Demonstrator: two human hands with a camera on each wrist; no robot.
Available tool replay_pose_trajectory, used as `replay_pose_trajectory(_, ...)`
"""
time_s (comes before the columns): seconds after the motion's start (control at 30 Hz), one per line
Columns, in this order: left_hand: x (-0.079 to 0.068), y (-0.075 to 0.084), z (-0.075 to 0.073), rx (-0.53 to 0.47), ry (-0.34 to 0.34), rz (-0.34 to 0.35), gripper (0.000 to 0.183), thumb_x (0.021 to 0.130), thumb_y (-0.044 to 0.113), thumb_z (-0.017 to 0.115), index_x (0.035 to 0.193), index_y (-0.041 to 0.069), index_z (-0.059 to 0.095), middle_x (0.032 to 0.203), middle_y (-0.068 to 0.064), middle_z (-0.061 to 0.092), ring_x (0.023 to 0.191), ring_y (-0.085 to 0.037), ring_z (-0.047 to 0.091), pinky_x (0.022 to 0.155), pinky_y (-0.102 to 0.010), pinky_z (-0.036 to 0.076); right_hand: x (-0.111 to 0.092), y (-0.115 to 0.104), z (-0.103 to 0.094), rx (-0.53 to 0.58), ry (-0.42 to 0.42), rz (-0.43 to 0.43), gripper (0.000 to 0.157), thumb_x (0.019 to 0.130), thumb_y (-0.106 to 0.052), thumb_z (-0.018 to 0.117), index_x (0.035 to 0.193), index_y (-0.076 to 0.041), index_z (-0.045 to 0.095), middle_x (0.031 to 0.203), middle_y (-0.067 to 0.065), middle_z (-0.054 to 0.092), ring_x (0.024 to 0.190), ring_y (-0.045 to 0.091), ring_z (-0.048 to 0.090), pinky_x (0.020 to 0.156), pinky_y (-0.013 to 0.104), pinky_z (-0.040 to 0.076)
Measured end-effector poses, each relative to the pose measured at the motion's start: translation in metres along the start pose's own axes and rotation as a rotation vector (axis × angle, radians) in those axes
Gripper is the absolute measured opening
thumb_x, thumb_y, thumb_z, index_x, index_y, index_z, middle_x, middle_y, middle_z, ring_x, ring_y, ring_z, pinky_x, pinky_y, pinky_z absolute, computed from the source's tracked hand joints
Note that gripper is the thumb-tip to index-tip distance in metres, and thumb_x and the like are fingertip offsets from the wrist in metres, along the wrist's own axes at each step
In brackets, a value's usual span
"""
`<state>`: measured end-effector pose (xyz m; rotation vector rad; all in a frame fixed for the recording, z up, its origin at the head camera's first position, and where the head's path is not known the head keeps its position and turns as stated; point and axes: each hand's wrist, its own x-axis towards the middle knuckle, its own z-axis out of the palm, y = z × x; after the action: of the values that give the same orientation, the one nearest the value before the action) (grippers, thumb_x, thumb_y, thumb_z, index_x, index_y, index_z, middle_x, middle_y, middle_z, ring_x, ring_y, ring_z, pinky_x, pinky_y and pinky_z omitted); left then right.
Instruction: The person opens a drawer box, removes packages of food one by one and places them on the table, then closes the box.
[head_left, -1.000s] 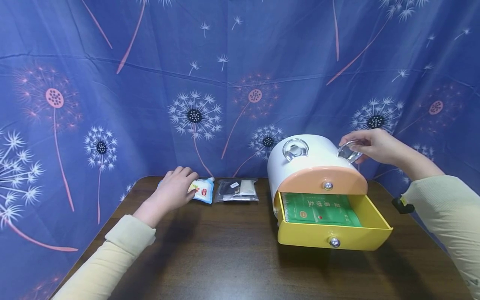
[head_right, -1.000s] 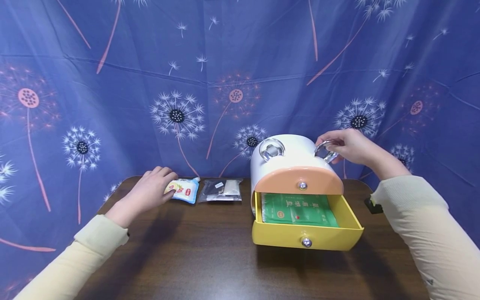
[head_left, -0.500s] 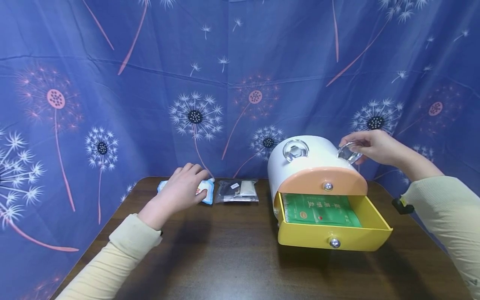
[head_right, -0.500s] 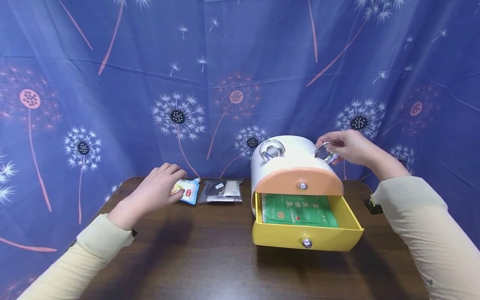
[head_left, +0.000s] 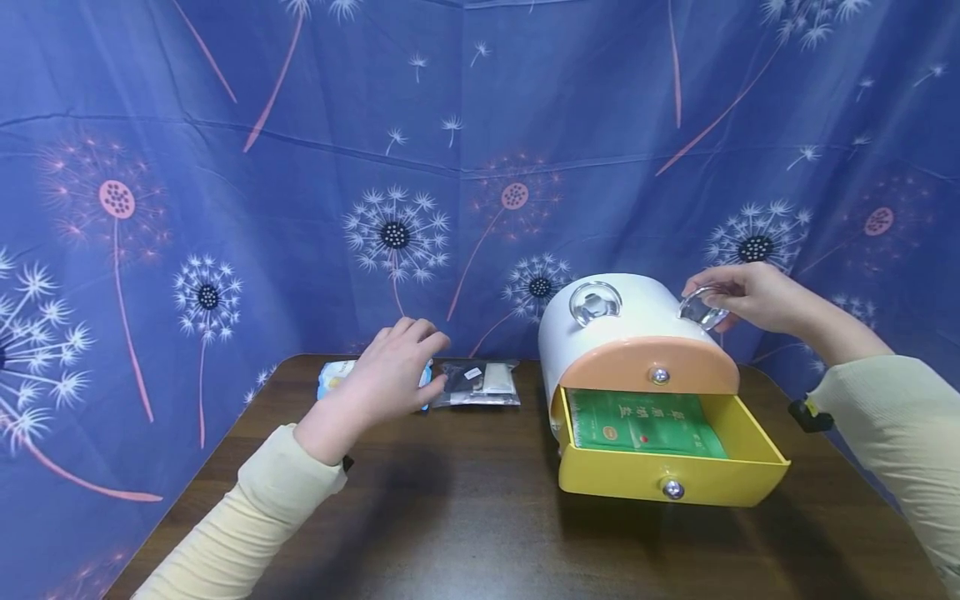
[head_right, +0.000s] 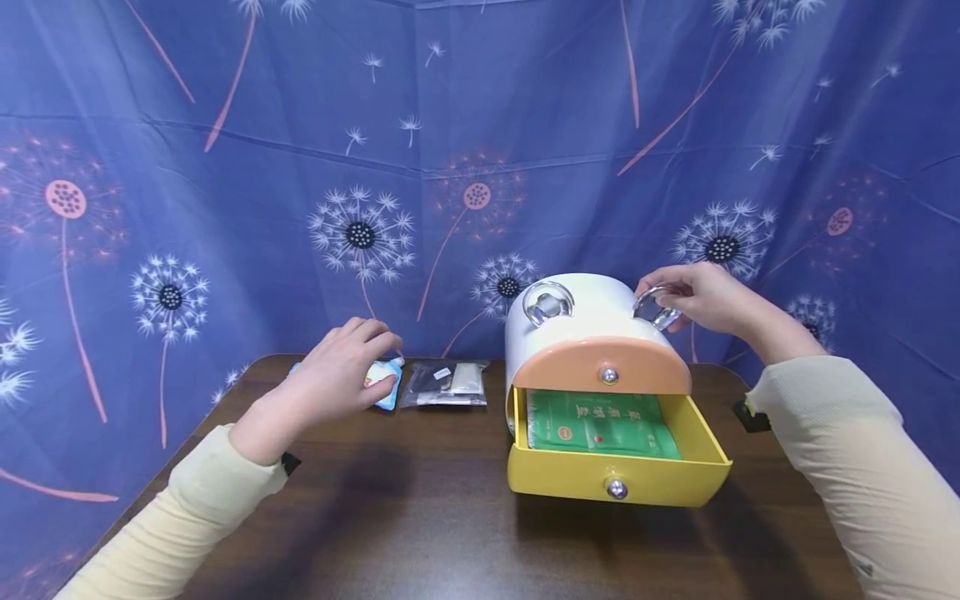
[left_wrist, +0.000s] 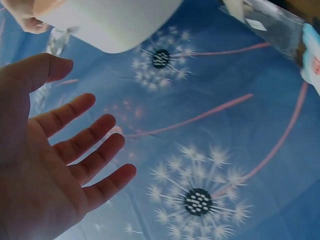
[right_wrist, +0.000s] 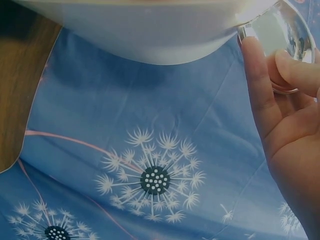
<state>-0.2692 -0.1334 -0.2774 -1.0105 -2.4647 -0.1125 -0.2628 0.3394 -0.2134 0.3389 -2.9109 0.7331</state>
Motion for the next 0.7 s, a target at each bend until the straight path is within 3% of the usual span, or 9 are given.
replay_pose_trajectory(0.27, 0.009, 0.024, -0.010, -0.038, 0.082, 0.080, 0.030, 0.083, 0.027, 0.064, 0.111, 0.016, 0.062, 0.112, -0.003, 0.056, 0.108, -0.024, 0.050, 0.084, -0.044, 0.045, 0.001, 0.000, 0.000, -0.005, -0.010, 0.004, 0.031, 0.094, 0.000, 0.049, 0.124, -0.006, 0.056, 0.130, 0.026, 0.050, 0.075, 0.018, 0.067, 0.063, 0.030, 0.056)
replay_pose_trajectory(0.7, 0.032, 0.051, -0.027, -0.058, 0.132, 0.214, 0.033, 0.085, 0.029, 0.063, 0.115, 0.017, 0.060, 0.116, -0.002, 0.056, 0.109, -0.021, 0.049, 0.086, -0.040, 0.044, 0.003, -0.002, -0.002, -0.014, -0.028, 0.013, 0.031, 0.095, -0.003, 0.050, 0.125, -0.006, 0.056, 0.131, 0.026, 0.050, 0.073, 0.019, 0.068, 0.064, 0.030, 0.056)
